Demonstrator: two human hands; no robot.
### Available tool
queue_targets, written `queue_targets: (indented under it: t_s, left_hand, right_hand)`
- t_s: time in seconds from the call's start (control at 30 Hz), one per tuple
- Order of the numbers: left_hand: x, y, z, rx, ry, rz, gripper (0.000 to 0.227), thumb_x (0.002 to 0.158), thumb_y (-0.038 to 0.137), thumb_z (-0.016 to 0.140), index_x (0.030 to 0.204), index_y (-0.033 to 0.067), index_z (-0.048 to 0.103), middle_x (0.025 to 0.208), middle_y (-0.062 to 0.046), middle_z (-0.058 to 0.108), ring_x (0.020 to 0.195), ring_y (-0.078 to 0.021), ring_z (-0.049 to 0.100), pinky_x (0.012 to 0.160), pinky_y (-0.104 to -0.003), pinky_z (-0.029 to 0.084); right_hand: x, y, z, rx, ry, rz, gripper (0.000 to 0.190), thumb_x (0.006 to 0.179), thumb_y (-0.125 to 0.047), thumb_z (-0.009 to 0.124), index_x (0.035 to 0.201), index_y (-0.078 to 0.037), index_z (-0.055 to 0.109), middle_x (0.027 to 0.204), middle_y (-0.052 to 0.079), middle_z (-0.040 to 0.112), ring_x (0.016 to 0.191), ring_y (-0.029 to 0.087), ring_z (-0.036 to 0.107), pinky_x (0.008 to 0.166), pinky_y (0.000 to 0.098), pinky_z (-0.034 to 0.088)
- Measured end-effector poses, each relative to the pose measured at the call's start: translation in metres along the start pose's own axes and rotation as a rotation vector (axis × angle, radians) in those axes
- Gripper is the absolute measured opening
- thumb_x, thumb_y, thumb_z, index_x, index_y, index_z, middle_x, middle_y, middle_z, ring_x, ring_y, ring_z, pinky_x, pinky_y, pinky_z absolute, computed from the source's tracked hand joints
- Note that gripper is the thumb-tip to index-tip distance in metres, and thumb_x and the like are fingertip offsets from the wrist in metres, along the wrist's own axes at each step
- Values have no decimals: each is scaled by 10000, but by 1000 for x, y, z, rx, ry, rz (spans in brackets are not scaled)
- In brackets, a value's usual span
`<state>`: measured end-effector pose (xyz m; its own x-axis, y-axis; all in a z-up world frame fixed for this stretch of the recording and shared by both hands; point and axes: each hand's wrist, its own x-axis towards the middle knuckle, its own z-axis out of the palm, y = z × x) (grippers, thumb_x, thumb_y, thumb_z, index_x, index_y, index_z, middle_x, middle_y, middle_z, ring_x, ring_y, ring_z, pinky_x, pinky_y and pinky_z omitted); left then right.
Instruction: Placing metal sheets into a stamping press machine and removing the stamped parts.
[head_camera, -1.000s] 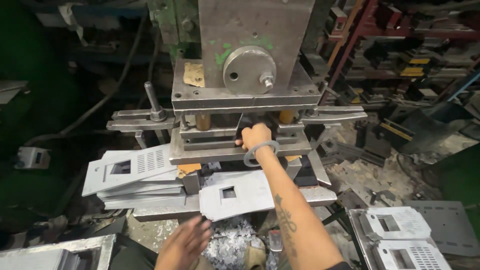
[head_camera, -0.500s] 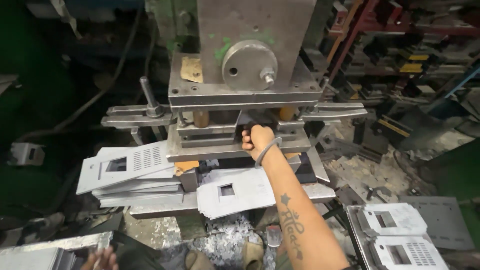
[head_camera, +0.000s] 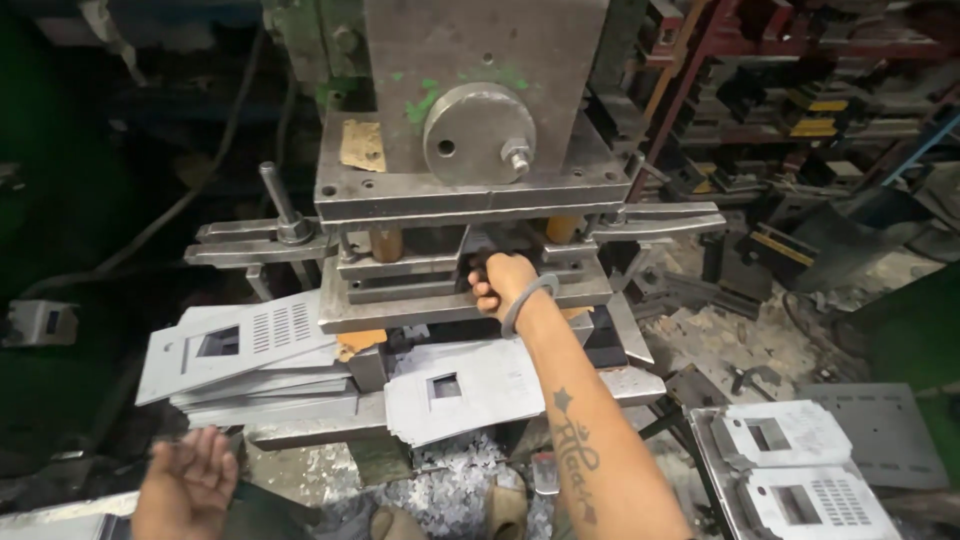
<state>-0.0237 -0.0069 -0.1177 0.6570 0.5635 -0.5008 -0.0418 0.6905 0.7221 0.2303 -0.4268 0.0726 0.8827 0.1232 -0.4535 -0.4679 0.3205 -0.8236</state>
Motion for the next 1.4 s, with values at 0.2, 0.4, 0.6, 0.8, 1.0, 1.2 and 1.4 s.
queue_targets:
  t_s: [0.2,0.4,0.6,0.8,1.0,1.2,1.4]
  left_hand:
    - [-66,55,74,177,-8,291,655,1085,559,463,1399,-13,400,1378,-170,587,1149,-266,639,860,-353,565]
    - [-38,69,76,555,51,349,545,1115,378,609,1281,-124,478,1067,-168,665,902,-253,662,694,-349,511]
    - [-36,81,76,472,96,292,423,1152,343,438,1271,-49,546,1027,-140,697,877,-209,695,691,-282,562]
    - [-61,97,81,499,33,213,387,1120,319,444,1311,-13,503,1145,-152,710,1006,-239,707,703,-277,571]
    - [-39,122,6,410,53,284,408,1096,294,478,1382,3,484,1215,-150,664,1008,-201,703,800,-294,613]
    - [109,116,-172,340,-73,593,512,1220,375,369,1407,-96,438,1273,-146,584,1255,-204,640,1109,-335,563]
    - [-56,124,-18,338,-214,496,393,1177,284,391,1412,-17,482,1293,-145,569,1213,-225,589,1101,-379,500]
  right_hand:
    - [2,1,-3,-25,-26,-13,141,921,-57,447,904,-13,580,734,108,588,486,134,446,367,275,254]
    - [-7,-1,0,-36,-5,-41,152,924,-46,449,936,-8,595,748,109,599,501,133,462,372,270,266]
    - [-20,-6,9,-44,42,-26,163,942,-68,450,950,-19,606,779,105,635,525,139,524,373,269,278]
    - [-12,-7,16,94,138,26,196,946,-62,438,949,-67,634,804,72,685,577,123,599,405,259,315]
    - [-59,69,-23,297,-27,-366,196,966,-149,642,855,2,586,767,106,660,569,154,562,481,279,417]
    - [-165,145,-42,279,142,-352,167,926,-194,653,887,-33,634,728,90,671,517,133,549,445,265,413]
    - [-120,238,-109,-72,297,-82,394,971,-364,682,850,11,694,637,88,621,452,126,489,389,255,318]
